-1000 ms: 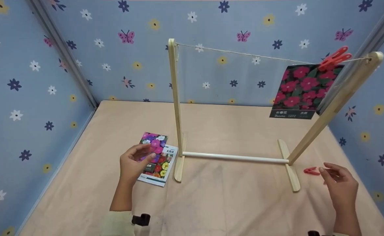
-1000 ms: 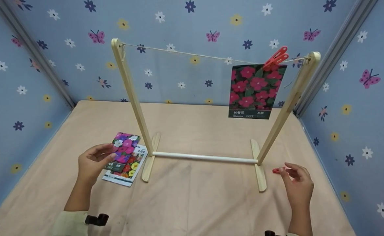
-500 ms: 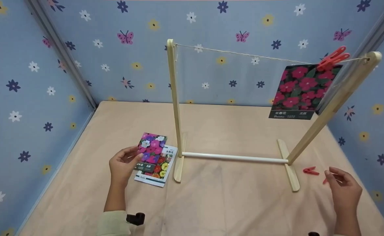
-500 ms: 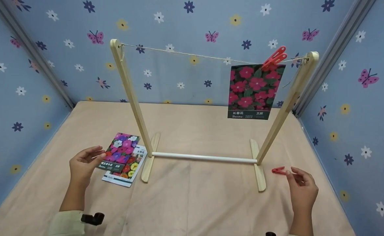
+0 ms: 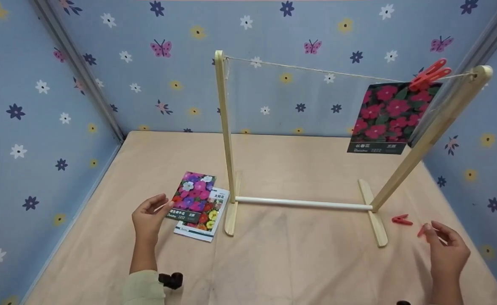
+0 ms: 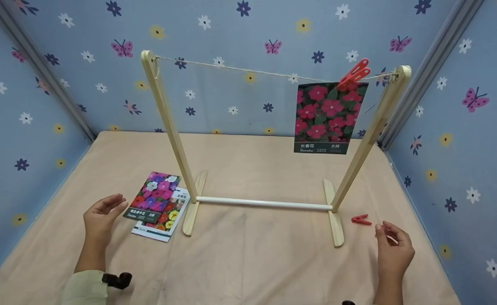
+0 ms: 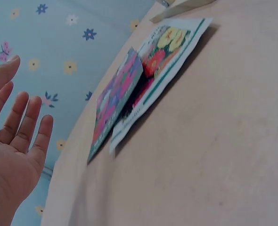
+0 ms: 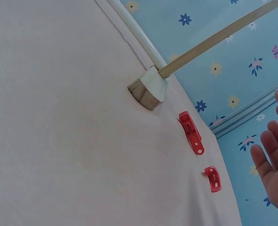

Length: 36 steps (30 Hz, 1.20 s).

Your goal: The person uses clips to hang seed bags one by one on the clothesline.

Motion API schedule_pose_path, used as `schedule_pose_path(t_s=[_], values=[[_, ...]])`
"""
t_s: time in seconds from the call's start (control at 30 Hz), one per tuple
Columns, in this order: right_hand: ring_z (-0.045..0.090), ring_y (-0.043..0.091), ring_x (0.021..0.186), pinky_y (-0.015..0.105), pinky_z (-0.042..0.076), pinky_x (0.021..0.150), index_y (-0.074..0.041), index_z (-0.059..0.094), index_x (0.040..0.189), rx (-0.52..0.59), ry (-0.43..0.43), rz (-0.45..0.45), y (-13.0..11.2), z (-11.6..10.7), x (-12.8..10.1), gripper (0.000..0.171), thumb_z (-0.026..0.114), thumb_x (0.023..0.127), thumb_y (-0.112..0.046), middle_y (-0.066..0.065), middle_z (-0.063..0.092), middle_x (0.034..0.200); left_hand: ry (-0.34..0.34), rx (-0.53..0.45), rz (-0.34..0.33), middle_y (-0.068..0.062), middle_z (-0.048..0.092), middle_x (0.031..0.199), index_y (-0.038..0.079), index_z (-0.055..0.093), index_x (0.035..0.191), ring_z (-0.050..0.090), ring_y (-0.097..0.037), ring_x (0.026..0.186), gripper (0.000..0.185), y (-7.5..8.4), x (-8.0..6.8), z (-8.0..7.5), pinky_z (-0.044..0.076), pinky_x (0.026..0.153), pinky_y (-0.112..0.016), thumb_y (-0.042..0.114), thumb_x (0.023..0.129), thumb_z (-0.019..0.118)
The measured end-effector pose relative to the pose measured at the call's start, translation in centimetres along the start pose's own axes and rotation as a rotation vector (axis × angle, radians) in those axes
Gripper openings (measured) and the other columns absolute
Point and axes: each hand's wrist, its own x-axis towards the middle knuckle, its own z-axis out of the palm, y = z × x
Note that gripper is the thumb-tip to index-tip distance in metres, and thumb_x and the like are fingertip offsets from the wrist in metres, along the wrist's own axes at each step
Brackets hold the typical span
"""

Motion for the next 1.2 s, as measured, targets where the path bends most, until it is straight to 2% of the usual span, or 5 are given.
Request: schedule_pose_path(t_s=[0.37, 0.53, 0.7, 0.93, 1.2], values=[[0.051, -0.003, 0.090, 0.011, 0.044, 0.075, -0.009, 0.064, 0.128, -0.139, 0.073, 0.043, 1.5, -0.5, 0.3, 0.041, 0.069, 0.091, -0.027, -0.016, 0.057, 0.099, 0.032, 0.118, -0.147, -0.013, 0.059, 0.131, 0.003, 0.061, 0.129, 0.054, -0.023, 0.121, 0.050, -2.3, 0.8, -1.4, 0.049, 0.092, -0.021, 0.017, 0.084, 0.078], [0.049, -0.002, 0.092, 0.005, 0.043, 0.065, -0.013, 0.061, 0.132, -0.132, 0.129, 0.143, 2.4, -0.9, 1.0, 0.045, 0.068, 0.091, -0.031, -0.016, 0.054, 0.103, 0.048, 0.155, -0.159, -0.011, 0.058, 0.133, 0.005, 0.060, 0.131, 0.053, -0.022, 0.123, 0.051, -3.2, 0.9, -1.6, 0.046, 0.099, -0.028, 0.018, 0.085, 0.078], [0.045, 0.003, 0.106, 0.015, 0.042, 0.082, -0.015, 0.054, 0.140, -0.229, 0.155, 0.215, 3.3, -0.9, 1.5, 0.052, 0.065, 0.093, -0.034, -0.007, 0.053, 0.126, 0.049, 0.180, -0.142, -0.011, 0.057, 0.134, 0.007, 0.059, 0.133, 0.051, -0.023, 0.125, 0.054, -3.7, 0.9, -1.3, 0.044, 0.103, -0.031, 0.018, 0.084, 0.079], [0.042, 0.021, 0.121, 0.019, 0.040, 0.078, -0.013, 0.046, 0.146, -0.407, 0.089, 0.245, 4.2, -0.5, 2.1, 0.062, 0.062, 0.093, -0.041, 0.006, 0.044, 0.143, -0.005, 0.225, -0.166, -0.010, 0.053, 0.140, 0.009, 0.055, 0.137, 0.048, -0.024, 0.130, 0.059, -4.0, 0.7, -0.8, 0.042, 0.104, -0.033, 0.016, 0.084, 0.078], [0.036, 0.035, 0.135, 0.047, 0.034, 0.109, -0.005, 0.032, 0.151, -0.477, -0.018, 0.183, 4.4, 0.3, 2.2, 0.087, 0.066, 0.086, -0.051, 0.021, 0.035, 0.151, -0.042, 0.408, -0.173, -0.006, 0.048, 0.146, 0.014, 0.048, 0.144, 0.042, -0.025, 0.135, 0.070, -4.6, 0.6, -0.4, 0.042, 0.105, -0.037, 0.023, 0.082, 0.080]])
